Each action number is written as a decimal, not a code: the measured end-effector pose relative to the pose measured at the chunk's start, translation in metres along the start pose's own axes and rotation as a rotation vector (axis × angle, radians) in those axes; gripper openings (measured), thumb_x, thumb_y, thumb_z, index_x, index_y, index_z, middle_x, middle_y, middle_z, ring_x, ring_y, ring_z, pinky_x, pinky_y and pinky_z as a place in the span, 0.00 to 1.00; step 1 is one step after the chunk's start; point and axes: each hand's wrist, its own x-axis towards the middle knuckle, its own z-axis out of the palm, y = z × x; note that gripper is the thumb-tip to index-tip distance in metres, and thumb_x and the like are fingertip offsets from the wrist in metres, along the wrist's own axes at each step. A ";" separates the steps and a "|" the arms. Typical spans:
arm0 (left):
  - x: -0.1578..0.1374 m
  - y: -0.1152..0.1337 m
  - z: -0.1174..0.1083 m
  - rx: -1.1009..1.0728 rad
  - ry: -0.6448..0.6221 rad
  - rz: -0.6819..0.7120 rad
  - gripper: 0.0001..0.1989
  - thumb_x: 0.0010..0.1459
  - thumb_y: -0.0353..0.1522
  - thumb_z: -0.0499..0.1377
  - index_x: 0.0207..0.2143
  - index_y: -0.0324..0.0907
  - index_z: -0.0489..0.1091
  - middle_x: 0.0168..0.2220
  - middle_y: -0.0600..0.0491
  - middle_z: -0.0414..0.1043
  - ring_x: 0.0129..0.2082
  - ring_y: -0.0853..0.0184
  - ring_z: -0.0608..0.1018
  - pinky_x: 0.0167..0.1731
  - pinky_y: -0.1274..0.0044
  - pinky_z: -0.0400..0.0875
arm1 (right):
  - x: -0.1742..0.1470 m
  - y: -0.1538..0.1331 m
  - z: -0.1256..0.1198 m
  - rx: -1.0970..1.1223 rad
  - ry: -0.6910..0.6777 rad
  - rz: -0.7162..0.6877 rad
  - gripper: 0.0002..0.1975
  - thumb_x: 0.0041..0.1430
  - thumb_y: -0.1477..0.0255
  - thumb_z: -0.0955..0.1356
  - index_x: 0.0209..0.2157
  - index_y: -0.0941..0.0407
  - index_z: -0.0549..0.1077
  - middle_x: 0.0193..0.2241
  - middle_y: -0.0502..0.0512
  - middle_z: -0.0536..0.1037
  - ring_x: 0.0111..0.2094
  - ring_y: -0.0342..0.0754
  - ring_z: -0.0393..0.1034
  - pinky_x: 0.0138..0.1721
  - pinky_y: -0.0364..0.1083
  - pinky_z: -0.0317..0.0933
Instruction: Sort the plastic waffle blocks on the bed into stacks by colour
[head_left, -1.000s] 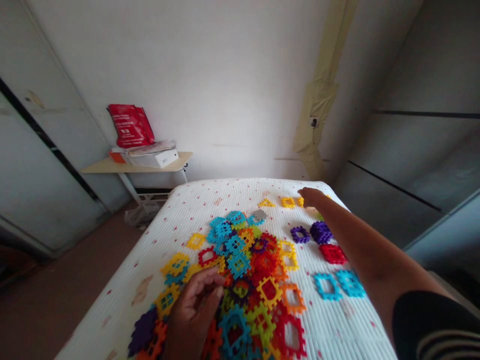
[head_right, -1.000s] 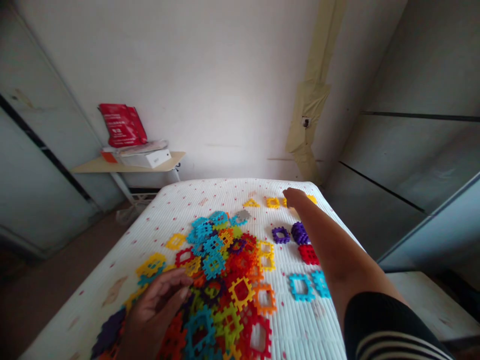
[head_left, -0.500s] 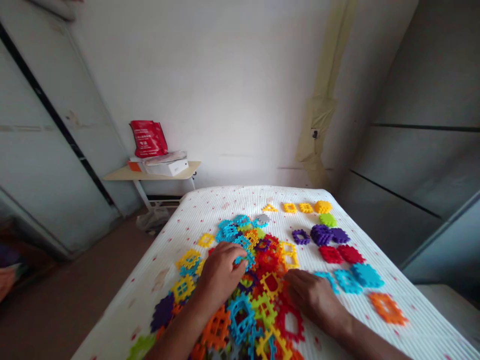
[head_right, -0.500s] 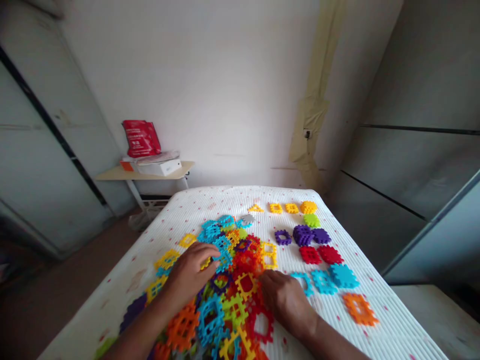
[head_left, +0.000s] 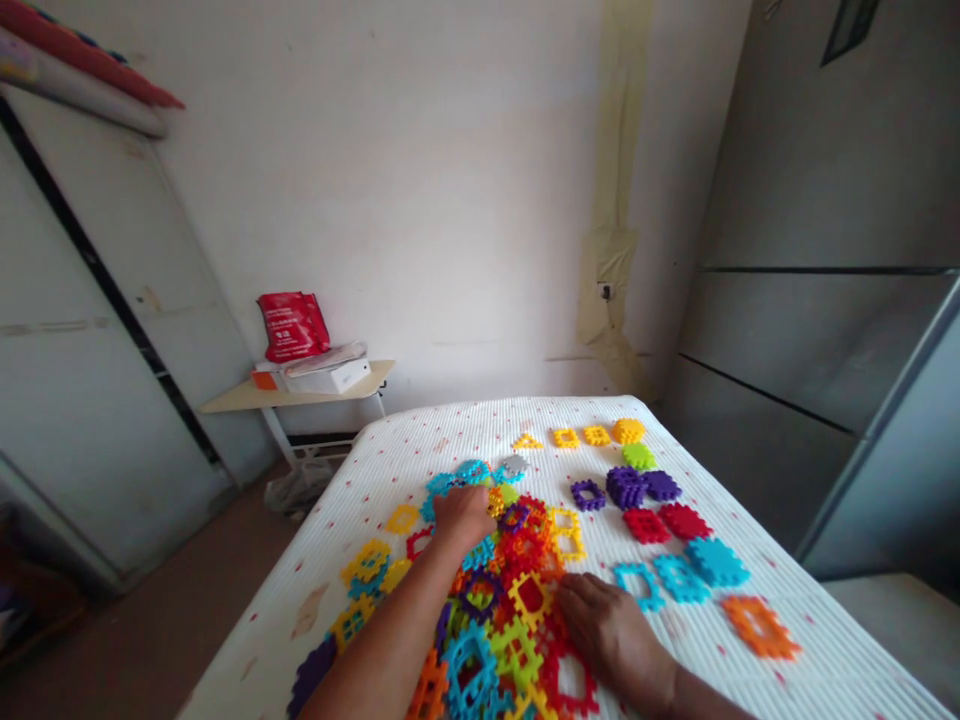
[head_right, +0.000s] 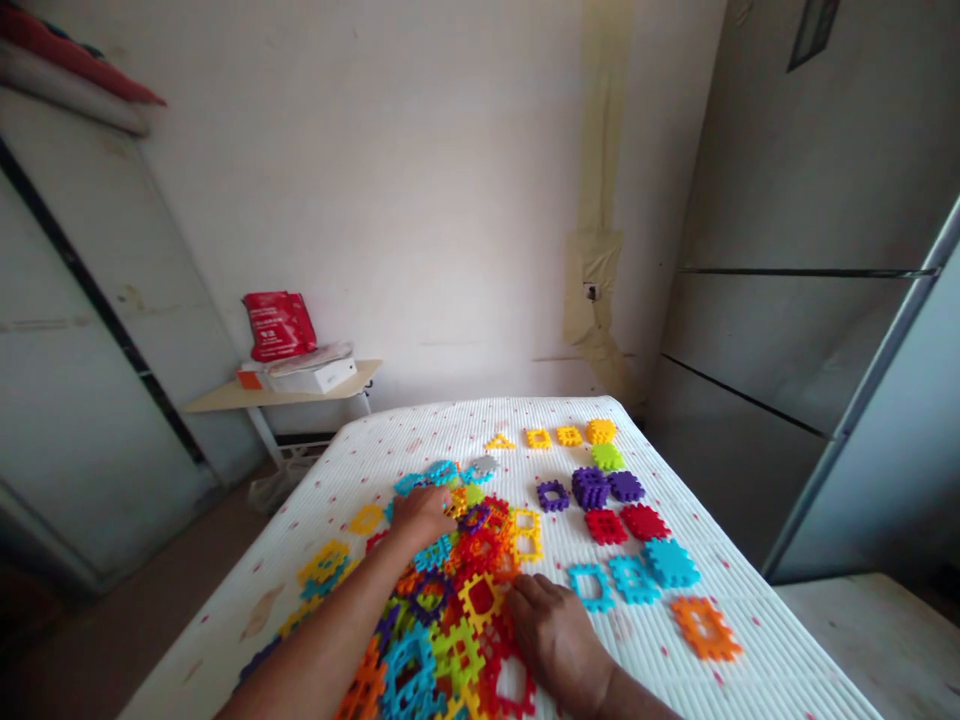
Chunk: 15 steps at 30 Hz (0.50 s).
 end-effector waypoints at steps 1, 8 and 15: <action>-0.001 -0.001 -0.001 0.002 0.003 0.005 0.11 0.47 0.30 0.58 0.35 0.45 0.74 0.35 0.48 0.77 0.39 0.58 0.77 0.38 0.69 0.67 | 0.000 -0.001 0.000 0.000 -0.005 0.009 0.16 0.67 0.74 0.54 0.30 0.57 0.68 0.29 0.55 0.73 0.28 0.45 0.66 0.30 0.42 0.60; -0.015 -0.012 -0.014 -0.044 0.117 0.002 0.13 0.56 0.30 0.50 0.29 0.44 0.75 0.35 0.47 0.77 0.40 0.59 0.77 0.39 0.69 0.66 | 0.002 -0.002 -0.001 -0.002 -0.009 0.032 0.15 0.66 0.74 0.54 0.29 0.57 0.67 0.28 0.55 0.72 0.28 0.44 0.66 0.29 0.42 0.59; -0.036 -0.033 -0.020 -0.269 0.307 0.027 0.16 0.59 0.33 0.47 0.38 0.42 0.74 0.40 0.49 0.77 0.43 0.66 0.76 0.44 0.76 0.66 | 0.003 -0.003 0.001 -0.032 -0.006 0.032 0.14 0.65 0.75 0.56 0.27 0.56 0.66 0.27 0.54 0.72 0.26 0.44 0.64 0.27 0.41 0.58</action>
